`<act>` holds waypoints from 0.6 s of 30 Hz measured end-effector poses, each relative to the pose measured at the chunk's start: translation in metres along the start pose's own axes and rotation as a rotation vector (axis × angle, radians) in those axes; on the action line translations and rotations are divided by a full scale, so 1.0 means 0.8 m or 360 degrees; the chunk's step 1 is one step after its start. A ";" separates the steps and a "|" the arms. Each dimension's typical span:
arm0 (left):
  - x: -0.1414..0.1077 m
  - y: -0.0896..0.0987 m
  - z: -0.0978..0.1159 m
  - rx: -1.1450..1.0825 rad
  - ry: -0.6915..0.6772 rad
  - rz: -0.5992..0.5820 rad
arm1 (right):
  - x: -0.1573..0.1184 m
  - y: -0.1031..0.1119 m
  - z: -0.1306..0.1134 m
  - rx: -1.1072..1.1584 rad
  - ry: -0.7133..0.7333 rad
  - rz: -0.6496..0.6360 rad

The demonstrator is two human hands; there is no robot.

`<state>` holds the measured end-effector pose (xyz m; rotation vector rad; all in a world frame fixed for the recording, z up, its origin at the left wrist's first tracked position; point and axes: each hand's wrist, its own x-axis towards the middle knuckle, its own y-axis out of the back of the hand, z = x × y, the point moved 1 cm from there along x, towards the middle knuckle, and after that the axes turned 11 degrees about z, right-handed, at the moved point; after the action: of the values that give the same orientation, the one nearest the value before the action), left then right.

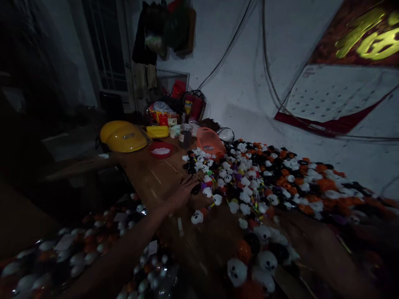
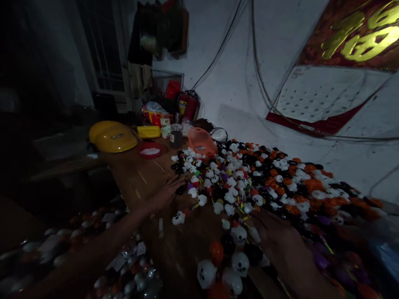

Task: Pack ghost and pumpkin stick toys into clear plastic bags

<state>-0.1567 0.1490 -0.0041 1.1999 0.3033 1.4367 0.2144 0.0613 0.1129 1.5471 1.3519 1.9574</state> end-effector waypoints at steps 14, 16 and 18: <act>0.001 -0.007 -0.028 -0.0132 0.0613 0.0467 | 0.304 -0.267 -0.162 -0.0272 0.0621 -0.0511; 0.005 -0.010 -0.033 -0.0122 0.0701 0.0503 | 0.330 -0.298 -0.166 -0.0320 0.0576 -0.0483; 0.008 -0.014 -0.039 -0.0131 0.0771 0.0525 | 0.347 -0.326 -0.167 -0.0342 0.0538 -0.0459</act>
<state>-0.1733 0.1714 -0.0231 0.8471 0.3834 2.0082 -0.0849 0.3285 0.0701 0.8980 1.3432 2.1541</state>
